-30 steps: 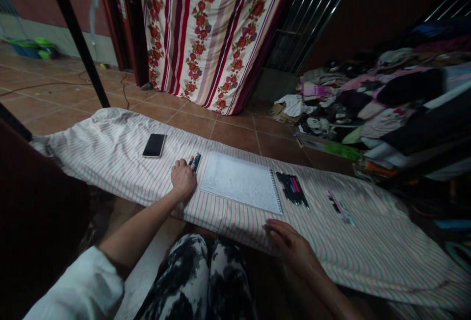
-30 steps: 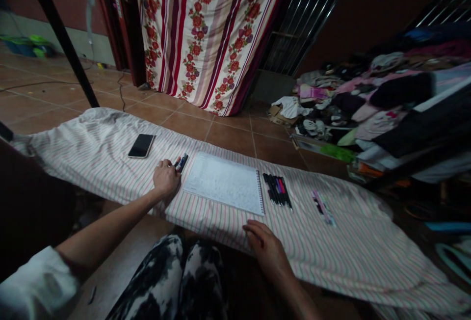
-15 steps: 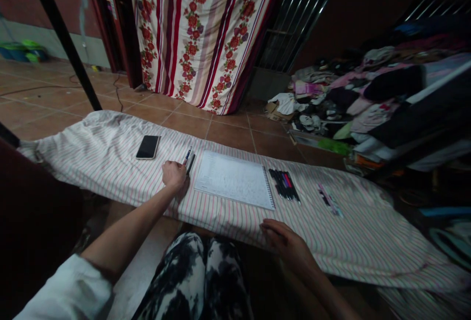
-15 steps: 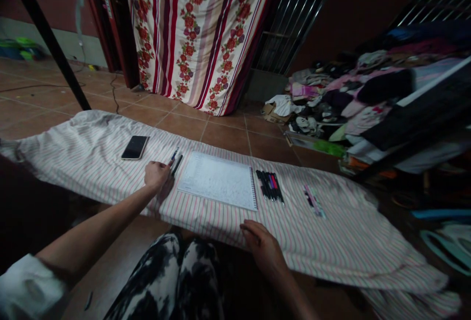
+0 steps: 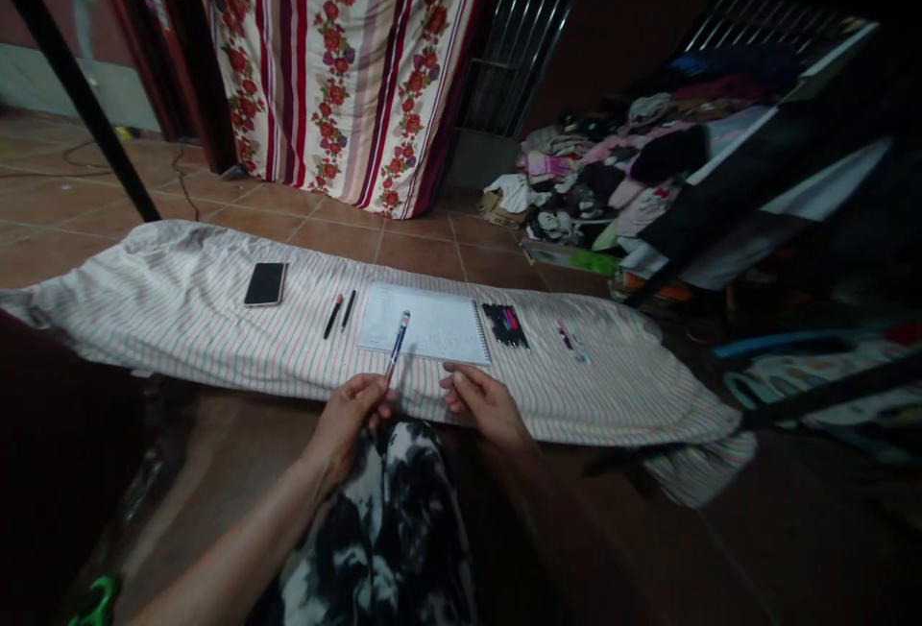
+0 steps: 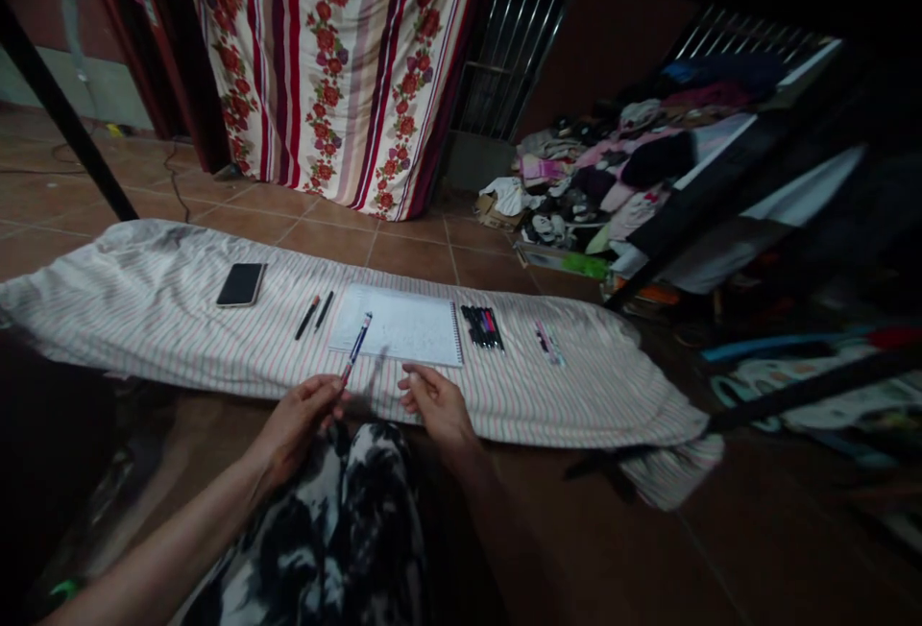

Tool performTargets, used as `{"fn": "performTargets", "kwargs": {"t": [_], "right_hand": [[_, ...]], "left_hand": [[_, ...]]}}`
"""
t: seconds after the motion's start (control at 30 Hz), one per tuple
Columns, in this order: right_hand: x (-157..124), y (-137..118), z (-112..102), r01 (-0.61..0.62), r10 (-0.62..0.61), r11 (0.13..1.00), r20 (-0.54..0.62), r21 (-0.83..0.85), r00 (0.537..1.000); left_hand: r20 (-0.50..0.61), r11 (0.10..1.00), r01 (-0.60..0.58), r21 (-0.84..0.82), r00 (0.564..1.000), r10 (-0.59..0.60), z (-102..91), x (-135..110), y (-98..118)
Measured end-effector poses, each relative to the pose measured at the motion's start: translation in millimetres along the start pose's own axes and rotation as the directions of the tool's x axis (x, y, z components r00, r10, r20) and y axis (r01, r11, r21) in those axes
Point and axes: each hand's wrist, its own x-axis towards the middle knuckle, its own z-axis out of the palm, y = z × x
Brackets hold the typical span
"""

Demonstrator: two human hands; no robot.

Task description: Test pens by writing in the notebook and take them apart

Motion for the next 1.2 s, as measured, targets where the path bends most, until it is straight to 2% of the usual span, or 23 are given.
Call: {"fn": "performTargets", "kwargs": {"t": [0.13, 0.23, 0.4, 0.47, 0.6, 0.7, 0.8, 0.9, 1.07, 1.2], "right_hand": [[-19, -8, 13, -0.007, 0.003, 0.998, 0.055, 0.068, 0.998], [-33, -10, 17, 0.012, -0.015, 0.999, 0.091, 0.043, 0.996], [-50, -20, 21, 0.052, -0.055, 0.998, 0.131, 0.024, 0.990], [-56, -27, 24, 0.057, -0.057, 0.998, 0.172, 0.004, 0.983], [-66, -38, 32, 0.040, -0.030, 0.999, 0.266, -0.033, 0.964], [-74, -39, 34, 0.052, -0.050, 0.999, 0.250, -0.002, 0.967], [-83, -31, 30, 0.042, -0.051, 0.998, 0.179, 0.054, 0.983], [-94, -17, 27, -0.021, 0.008, 0.991, 0.091, 0.136, 0.996], [-110, -1, 34, 0.040, -0.050, 0.982, 0.047, 0.183, 0.998], [-118, -3, 41, 0.085, -0.081, 0.970, -0.028, 0.228, 0.996]], "left_hand": [[0.098, 0.998, 0.032, 0.056, 0.994, -0.038, 2.4, -43, -10], [0.165, 0.992, 0.037, 0.120, 0.985, -0.057, 0.4, -64, -13], [0.263, 0.987, 0.057, 0.151, 0.960, -0.096, 0.8, -85, -5], [0.327, 0.986, 0.050, 0.159, 0.940, -0.100, 3.4, -91, 2], [0.376, 0.981, 0.037, 0.190, 0.920, -0.108, 10.0, -97, 13], [0.336, 0.993, 0.071, 0.096, 0.937, -0.100, 13.7, -97, 14], [0.193, 0.995, 0.050, -0.084, 0.981, -0.033, 15.5, -94, 12], [0.079, 0.979, 0.008, -0.205, 0.997, 0.008, 16.2, -91, 10], [0.020, 0.959, -0.029, -0.280, 0.999, 0.036, 20.3, -94, 6], [0.056, 0.955, -0.048, -0.292, 0.996, 0.067, 27.1, -101, 6]]}}
